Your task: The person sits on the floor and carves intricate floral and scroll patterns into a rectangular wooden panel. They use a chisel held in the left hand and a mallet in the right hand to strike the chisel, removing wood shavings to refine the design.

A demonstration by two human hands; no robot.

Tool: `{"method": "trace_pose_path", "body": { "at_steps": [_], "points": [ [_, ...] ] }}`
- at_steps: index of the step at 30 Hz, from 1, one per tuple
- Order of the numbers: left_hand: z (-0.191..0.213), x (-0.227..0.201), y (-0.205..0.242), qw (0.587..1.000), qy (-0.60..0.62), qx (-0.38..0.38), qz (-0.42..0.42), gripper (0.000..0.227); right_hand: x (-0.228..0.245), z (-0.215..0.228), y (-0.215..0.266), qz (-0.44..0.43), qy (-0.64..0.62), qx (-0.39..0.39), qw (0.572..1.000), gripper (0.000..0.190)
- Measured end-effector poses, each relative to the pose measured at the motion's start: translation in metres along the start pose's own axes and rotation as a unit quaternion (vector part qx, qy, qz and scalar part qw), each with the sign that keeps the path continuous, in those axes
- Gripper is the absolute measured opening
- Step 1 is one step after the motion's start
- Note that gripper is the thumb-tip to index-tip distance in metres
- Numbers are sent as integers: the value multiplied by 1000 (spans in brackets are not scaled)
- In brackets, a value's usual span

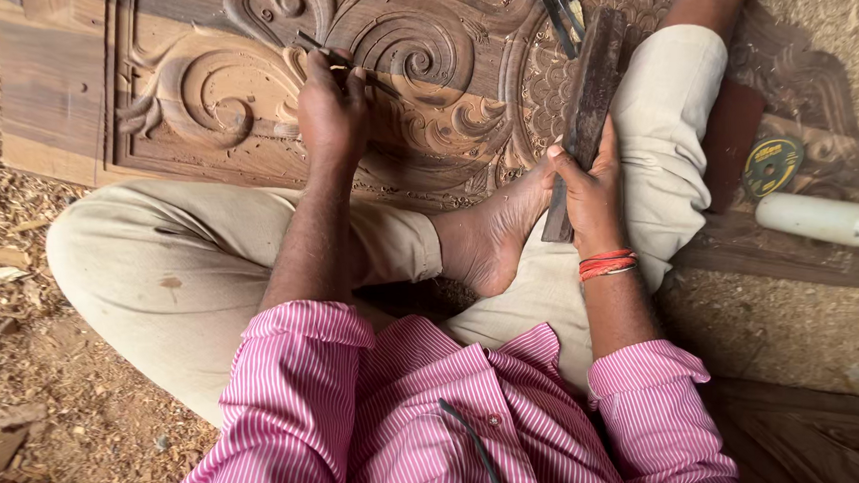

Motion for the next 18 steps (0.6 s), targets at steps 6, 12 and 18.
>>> {"method": "trace_pose_path", "body": {
  "at_steps": [6, 12, 18],
  "points": [
    [5, -9, -1, 996, 33, -33, -74, 21, -5, -1, 4, 74, 0, 7, 997, 78],
    [-3, -4, -5, 999, -29, 8, -41, 23, 57, -57, 35, 32, 30, 92, 995, 87],
    [-3, -3, -6, 999, 11, -7, -29, 22, 171, -129, 34, 129, 83, 188, 970, 60]
  ]
}}
Point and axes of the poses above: each hand's wrist, its own y-axis away from the middle knuckle, its own z-axis out of the back of the hand, x = y × z, the point moved 6 cm from there along -y, towards the middle knuckle, and after that the axes turned 5 degrees about -x, right-handed, at the moved point
